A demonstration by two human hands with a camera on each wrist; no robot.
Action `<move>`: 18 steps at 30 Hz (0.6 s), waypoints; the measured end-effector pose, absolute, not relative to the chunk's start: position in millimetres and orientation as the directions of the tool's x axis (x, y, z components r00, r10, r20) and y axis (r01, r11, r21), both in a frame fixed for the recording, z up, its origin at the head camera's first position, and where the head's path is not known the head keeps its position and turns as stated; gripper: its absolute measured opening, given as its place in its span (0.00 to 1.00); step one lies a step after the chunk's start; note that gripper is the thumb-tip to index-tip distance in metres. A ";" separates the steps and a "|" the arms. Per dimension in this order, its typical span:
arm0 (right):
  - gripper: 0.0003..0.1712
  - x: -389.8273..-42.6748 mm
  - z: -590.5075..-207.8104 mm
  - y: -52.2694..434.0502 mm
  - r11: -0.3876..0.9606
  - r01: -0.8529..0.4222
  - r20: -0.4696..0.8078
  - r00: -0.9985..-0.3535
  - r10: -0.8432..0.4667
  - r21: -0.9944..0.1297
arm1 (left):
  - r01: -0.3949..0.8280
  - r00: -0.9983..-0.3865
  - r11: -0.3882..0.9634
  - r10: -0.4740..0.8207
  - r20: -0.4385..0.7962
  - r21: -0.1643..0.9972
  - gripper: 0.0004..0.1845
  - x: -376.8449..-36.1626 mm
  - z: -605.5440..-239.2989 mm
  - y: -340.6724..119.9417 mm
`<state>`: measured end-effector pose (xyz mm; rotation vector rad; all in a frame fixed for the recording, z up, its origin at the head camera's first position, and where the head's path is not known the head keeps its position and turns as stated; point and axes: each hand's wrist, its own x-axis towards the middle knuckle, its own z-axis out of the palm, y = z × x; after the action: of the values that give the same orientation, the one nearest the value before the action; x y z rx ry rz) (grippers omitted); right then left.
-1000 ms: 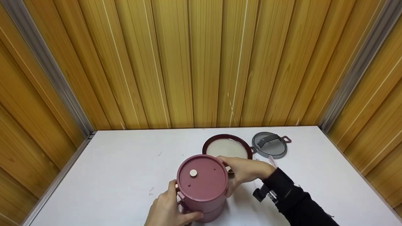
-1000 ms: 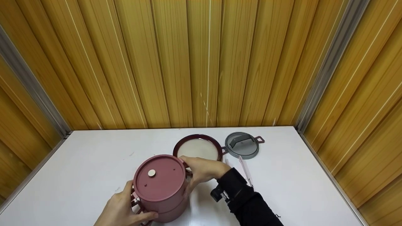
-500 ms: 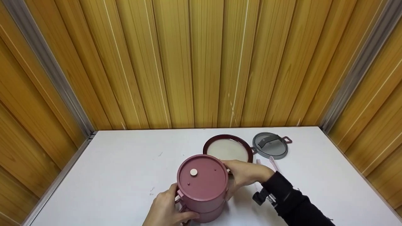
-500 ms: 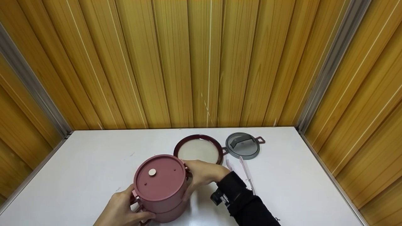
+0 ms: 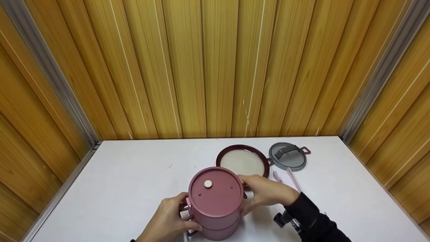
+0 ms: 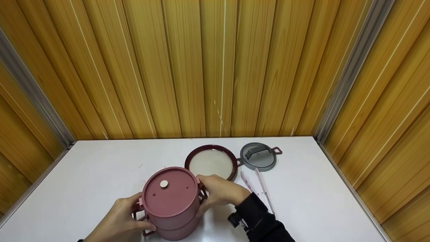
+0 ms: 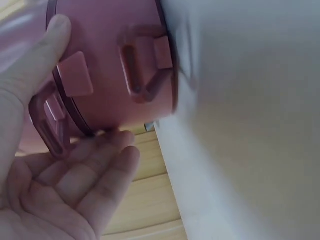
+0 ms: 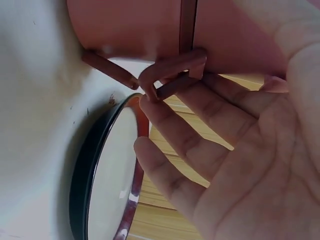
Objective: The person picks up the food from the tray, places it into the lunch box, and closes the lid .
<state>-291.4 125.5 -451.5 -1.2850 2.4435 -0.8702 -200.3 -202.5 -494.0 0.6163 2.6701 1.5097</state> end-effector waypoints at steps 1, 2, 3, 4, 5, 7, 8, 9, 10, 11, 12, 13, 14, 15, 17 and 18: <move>0.43 -288.9 -451.3 126.8 0.450 -0.678 0.067 -0.591 -0.804 -0.581 | 0.341 -0.916 0.450 0.355 0.185 0.825 0.43 -201.9 -494.0 -204.6; 0.42 -285.9 -451.2 128.1 0.465 -0.686 0.075 -0.601 -0.796 -0.559 | 0.358 -0.909 0.454 0.369 0.194 0.816 0.42 -203.6 -494.0 -207.0; 0.41 -282.8 -451.0 129.3 0.478 -0.691 0.081 -0.609 -0.789 -0.542 | 0.377 -0.901 0.456 0.384 0.204 0.807 0.41 -205.4 -494.0 -209.2; 0.41 -279.5 -450.7 130.3 0.486 -0.691 0.086 -0.617 -0.782 -0.536 | 0.399 -0.890 0.457 0.401 0.216 0.795 0.41 -207.2 -494.0 -211.4; 0.40 -275.8 -450.1 131.4 0.500 -0.688 0.088 -0.629 -0.773 -0.526 | 0.421 -0.879 0.458 0.419 0.227 0.783 0.40 -209.1 -493.9 -213.6; 0.40 -268.2 -449.4 133.1 0.522 -0.679 0.092 -0.650 -0.755 -0.516 | 0.455 -0.860 0.460 0.450 0.242 0.762 0.39 -212.7 -494.5 -218.1; 0.39 -264.5 -449.2 133.3 0.526 -0.674 0.092 -0.656 -0.749 -0.518 | 0.468 -0.851 0.458 0.464 0.246 0.756 0.39 -214.5 -495.1 -220.1; 0.39 -261.0 -449.2 133.5 0.525 -0.674 0.098 -0.658 -0.747 -0.519 | 0.478 -0.842 0.444 0.477 0.251 0.758 0.38 -216.5 -496.1 -221.9; 0.39 -257.6 -449.3 133.8 0.525 -0.674 0.103 -0.660 -0.744 -0.519 | 0.484 -0.834 0.429 0.490 0.253 0.763 0.37 -218.6 -497.2 -223.7; 0.39 -254.3 -449.5 134.1 0.522 -0.673 0.109 -0.661 -0.742 -0.525 | 0.484 -0.829 0.416 0.499 0.252 0.770 0.37 -220.6 -498.1 -225.1; 0.39 -251.4 -450.2 134.3 0.515 -0.672 0.116 -0.660 -0.742 -0.533 | 0.482 -0.826 0.406 0.507 0.248 0.776 0.36 -222.8 -499.1 -226.4; 0.39 -248.7 -451.0 134.5 0.503 -0.673 0.125 -0.657 -0.744 -0.542 | 0.480 -0.823 0.395 0.513 0.245 0.784 0.35 -225.1 -499.7 -227.3; 0.38 -246.3 -451.6 135.1 0.495 -0.672 0.131 -0.655 -0.744 -0.551 | 0.473 -0.819 0.378 0.521 0.240 0.796 0.35 -227.3 -500.2 -227.8; 0.38 -244.2 -452.2 136.1 0.489 -0.673 0.140 -0.655 -0.743 -0.554 | 0.468 -0.815 0.356 0.529 0.239 0.809 0.34 -229.5 -500.6 -228.0; 0.37 -240.4 -453.1 138.4 0.492 -0.670 0.150 -0.663 -0.733 -0.556 | 0.454 -0.809 0.327 0.540 0.230 0.829 0.34 -233.0 -500.7 -227.6; 0.36 -239.0 -453.6 139.6 0.495 -0.670 0.155 -0.667 -0.729 -0.553 | 0.450 -0.806 0.316 0.546 0.228 0.835 0.33 -234.4 -501.0 -227.2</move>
<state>-239.0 139.6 -453.6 -1.2334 2.6290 -0.9051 -234.4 -227.2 -501.0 0.9375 2.4687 1.5172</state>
